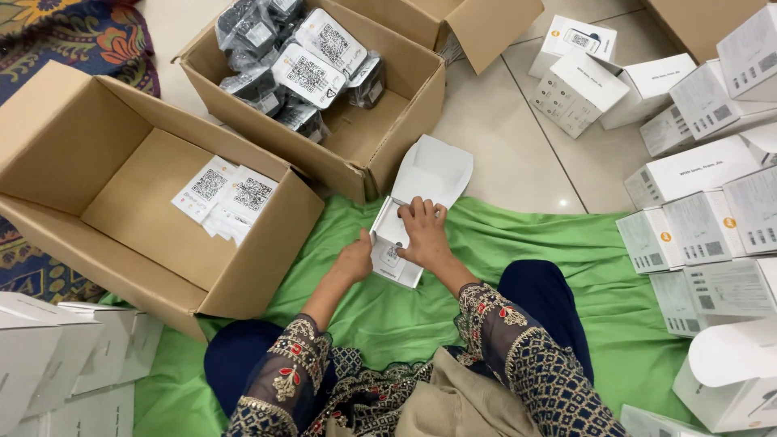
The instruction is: The person packs electronic devices and QR code labels into small white boxes and places them in a shipping carton.
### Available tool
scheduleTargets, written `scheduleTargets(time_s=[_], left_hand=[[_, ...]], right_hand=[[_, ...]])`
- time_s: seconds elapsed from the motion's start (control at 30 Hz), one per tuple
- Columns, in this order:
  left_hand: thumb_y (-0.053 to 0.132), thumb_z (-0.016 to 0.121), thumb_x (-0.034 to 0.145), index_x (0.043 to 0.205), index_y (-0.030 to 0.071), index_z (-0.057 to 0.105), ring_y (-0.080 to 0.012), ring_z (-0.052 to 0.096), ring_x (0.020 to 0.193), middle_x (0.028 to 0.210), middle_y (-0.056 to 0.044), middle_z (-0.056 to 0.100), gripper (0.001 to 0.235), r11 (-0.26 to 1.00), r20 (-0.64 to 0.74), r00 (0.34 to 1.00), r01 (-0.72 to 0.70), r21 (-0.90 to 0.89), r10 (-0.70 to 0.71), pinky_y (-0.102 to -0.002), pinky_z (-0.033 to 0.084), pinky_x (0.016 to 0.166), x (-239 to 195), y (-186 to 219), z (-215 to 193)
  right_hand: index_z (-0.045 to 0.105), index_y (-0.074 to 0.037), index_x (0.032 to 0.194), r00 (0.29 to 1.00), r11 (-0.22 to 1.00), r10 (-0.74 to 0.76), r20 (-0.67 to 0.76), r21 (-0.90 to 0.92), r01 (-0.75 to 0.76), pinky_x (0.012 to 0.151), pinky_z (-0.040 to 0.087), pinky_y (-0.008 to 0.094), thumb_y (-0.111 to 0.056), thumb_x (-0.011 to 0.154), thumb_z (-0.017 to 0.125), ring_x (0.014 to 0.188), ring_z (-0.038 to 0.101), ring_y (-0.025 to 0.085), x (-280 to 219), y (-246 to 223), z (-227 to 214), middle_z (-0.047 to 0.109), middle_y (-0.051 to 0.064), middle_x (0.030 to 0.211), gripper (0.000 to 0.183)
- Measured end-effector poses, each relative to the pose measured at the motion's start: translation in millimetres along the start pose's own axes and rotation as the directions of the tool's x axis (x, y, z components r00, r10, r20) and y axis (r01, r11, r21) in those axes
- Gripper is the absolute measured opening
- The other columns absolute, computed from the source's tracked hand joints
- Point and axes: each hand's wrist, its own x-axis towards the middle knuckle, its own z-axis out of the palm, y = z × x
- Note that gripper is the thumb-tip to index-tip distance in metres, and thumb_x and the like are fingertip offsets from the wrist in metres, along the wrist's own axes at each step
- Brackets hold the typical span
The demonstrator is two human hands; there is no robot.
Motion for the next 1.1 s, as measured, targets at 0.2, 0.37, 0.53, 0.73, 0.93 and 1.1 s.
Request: scheduleTargets(time_s=[0.2,0.37,0.53,0.73,0.93,1.1], left_hand=[[0.034,0.067,0.097,0.098,0.003,0.062,-0.0407,0.067,0.077,0.076,-0.018,0.068,0.032,0.968,-0.391,0.893,-0.159,0.195,0.226,-0.054,0.052,0.068,-37,54,-139],[0.021,0.062,0.101,0.101,0.005,0.063,-0.0413,0.066,0.076,0.079,-0.020,0.067,0.016,0.972,-0.662,0.716,-0.215,0.093,0.222,-0.053,0.050,0.067,31,47,-232],[0.018,0.062,0.094,0.111,0.000,0.063,-0.0347,0.072,0.093,0.102,-0.020,0.073,0.025,0.902,-0.720,0.691,-0.271,-0.337,-0.061,-0.043,0.056,0.082,195,-54,-223],[0.021,0.068,0.096,0.118,-0.011,0.055,-0.0270,0.067,0.103,0.112,-0.020,0.068,0.041,0.573,-0.431,0.695,-0.034,-0.819,-0.575,-0.039,0.050,0.089,303,-125,-197],[0.022,0.062,0.098,0.121,-0.007,0.064,-0.0249,0.065,0.092,0.115,-0.018,0.070,0.037,0.035,-0.169,0.843,-0.177,-0.984,-0.511,-0.039,0.046,0.074,311,-122,-214],[0.018,0.069,0.098,0.127,-0.005,0.067,-0.0192,0.068,0.096,0.118,-0.013,0.074,0.037,0.177,-0.270,0.808,-0.207,-0.962,-0.524,-0.033,0.052,0.083,312,-112,-209]], right_hand=[[0.060,-0.012,0.109,0.996,0.964,-0.049,-0.073,0.257,0.067,0.093,0.033,0.049,-0.046,0.060,0.091,0.106,0.045,0.033,24,6,-31,0.047,0.012,0.108,0.067],[0.059,-0.007,0.109,0.943,0.928,-0.103,-0.316,0.310,0.205,0.093,0.043,0.046,-0.028,0.091,0.077,0.107,0.052,0.035,132,-17,-50,0.053,0.014,0.109,0.033],[0.058,-0.002,0.120,0.956,0.854,-0.051,-0.290,0.483,0.192,0.097,0.046,0.046,-0.019,0.092,0.072,0.115,0.055,0.039,276,2,56,0.055,0.018,0.118,0.035],[0.045,0.007,0.139,0.981,0.802,0.141,-0.133,0.597,-0.034,0.112,0.040,0.045,-0.018,0.086,0.076,0.131,0.049,0.044,377,47,162,0.050,0.029,0.138,0.066],[0.025,0.019,0.148,0.981,0.908,-0.094,-0.168,0.390,0.153,0.115,0.027,0.049,-0.027,0.090,0.079,0.141,0.033,0.051,406,72,180,0.034,0.041,0.149,0.092],[0.059,0.000,0.140,0.966,0.439,0.153,0.210,0.861,-0.256,0.105,0.050,0.033,-0.037,0.089,0.070,0.124,0.067,0.025,382,51,109,0.069,0.019,0.139,0.064]])
